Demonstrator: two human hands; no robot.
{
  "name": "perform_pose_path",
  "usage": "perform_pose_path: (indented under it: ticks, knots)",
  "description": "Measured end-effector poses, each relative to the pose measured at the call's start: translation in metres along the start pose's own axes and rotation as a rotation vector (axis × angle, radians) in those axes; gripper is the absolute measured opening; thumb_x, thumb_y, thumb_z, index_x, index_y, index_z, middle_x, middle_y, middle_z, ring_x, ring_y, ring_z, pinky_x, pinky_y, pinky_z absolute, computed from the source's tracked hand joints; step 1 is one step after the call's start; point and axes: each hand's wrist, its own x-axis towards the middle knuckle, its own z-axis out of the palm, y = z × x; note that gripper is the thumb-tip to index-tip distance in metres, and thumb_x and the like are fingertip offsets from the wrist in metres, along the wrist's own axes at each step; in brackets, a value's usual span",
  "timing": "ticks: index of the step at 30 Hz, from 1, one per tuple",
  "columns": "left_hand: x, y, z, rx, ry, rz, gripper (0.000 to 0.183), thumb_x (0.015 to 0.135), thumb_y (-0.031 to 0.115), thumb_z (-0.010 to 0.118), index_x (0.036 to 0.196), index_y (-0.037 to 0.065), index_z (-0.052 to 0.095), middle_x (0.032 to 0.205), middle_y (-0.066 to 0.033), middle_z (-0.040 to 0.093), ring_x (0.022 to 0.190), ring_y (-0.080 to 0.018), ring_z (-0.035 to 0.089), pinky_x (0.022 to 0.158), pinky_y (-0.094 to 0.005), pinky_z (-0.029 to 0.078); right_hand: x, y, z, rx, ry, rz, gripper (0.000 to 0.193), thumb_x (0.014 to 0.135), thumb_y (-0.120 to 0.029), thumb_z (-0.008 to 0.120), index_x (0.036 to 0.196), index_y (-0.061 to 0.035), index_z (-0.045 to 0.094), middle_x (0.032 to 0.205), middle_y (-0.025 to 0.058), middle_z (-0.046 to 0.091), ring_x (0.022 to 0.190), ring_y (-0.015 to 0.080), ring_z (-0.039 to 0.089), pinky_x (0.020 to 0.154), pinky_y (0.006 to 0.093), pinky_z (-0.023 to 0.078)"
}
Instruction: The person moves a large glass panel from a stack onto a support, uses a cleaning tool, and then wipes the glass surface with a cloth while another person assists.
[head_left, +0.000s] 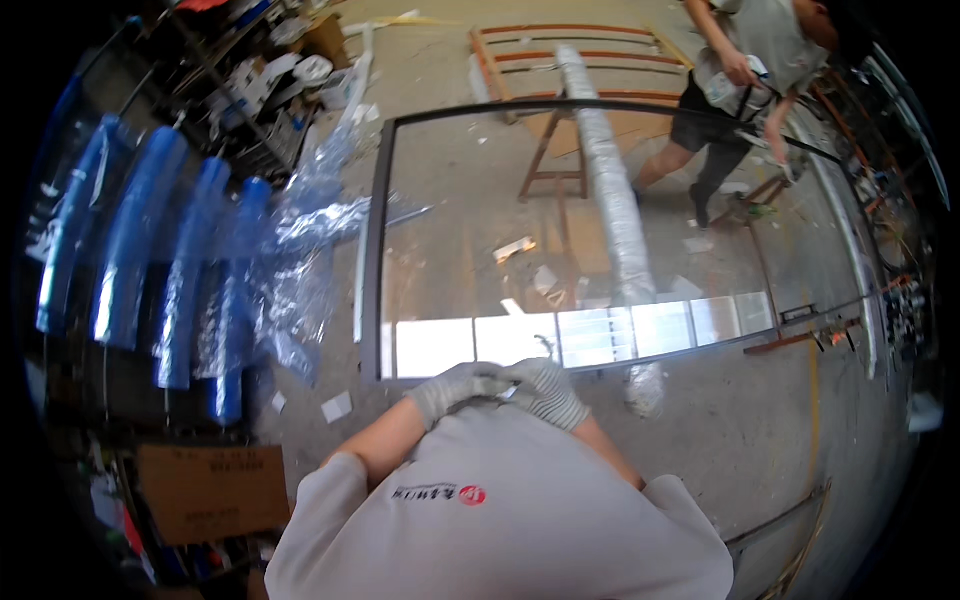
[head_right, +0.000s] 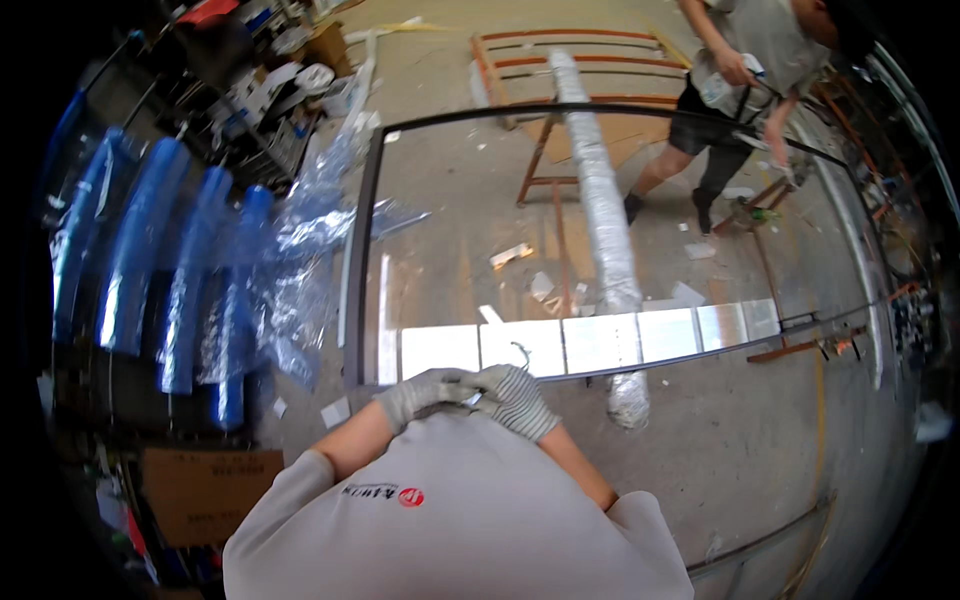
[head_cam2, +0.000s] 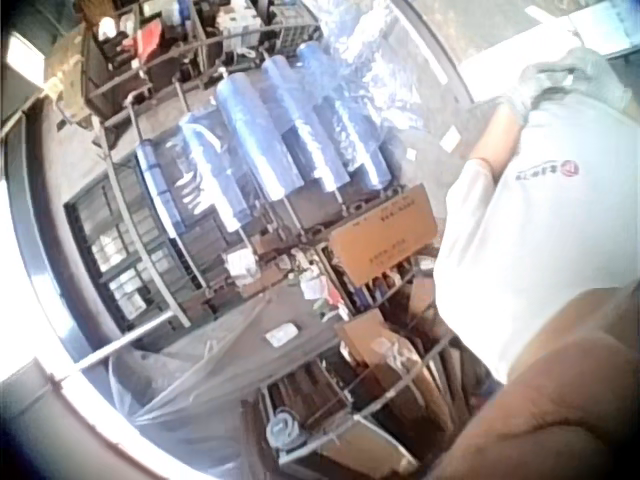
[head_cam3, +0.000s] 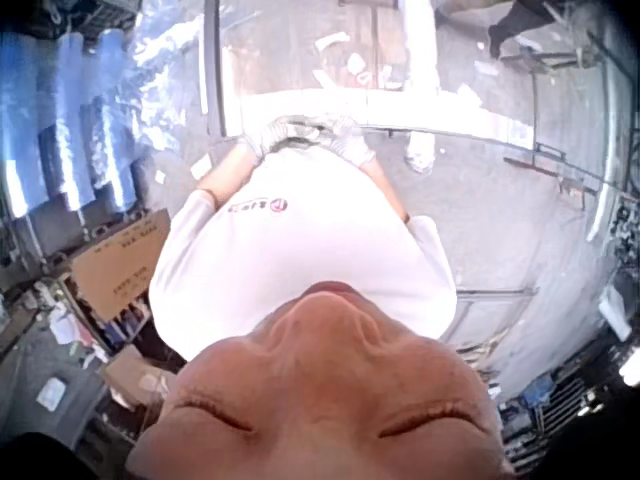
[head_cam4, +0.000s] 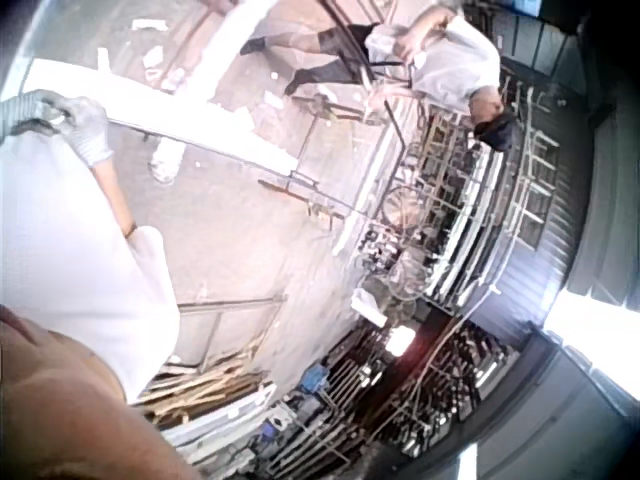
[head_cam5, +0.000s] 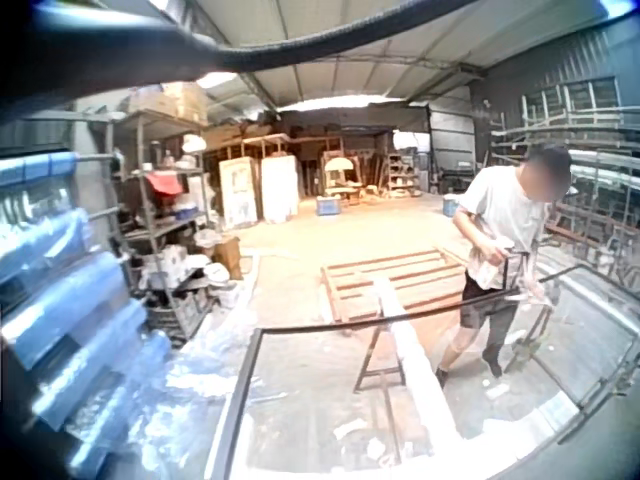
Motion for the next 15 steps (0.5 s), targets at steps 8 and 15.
perform_pose_path:
  ticks: [8, 15]
  knots:
    - [-0.005, -0.019, 0.041, -0.012, 0.251, 0.355, 0.041, 0.084, 0.028, 0.061, 0.115, 0.002, 0.054, 0.105, -0.0076, 0.059, 0.097, -0.0146, 0.055, 0.086, -0.027, 0.045, -0.022, 0.008, 0.003, 0.176, 0.233, 0.168, 0.018, 0.072, -0.021, 0.07, 0.083, -0.0071, 0.066, 0.069, 0.008, 0.061, 0.063, 0.0185, 0.06, 0.057, 0.0282, 0.047]
    - [-0.021, -0.03, 0.052, 0.362, 0.483, 0.289, 0.034, 0.086, 0.027, 0.055, 0.11, 0.002, 0.058, 0.095, -0.008, 0.063, 0.088, -0.0153, 0.058, 0.08, -0.0303, 0.047, -0.032, 0.015, 0.006, 0.2, 0.227, 0.172, 0.013, 0.074, -0.018, 0.068, 0.08, -0.0063, 0.066, 0.071, 0.0089, 0.062, 0.064, 0.0215, 0.059, 0.058, 0.0295, 0.047]
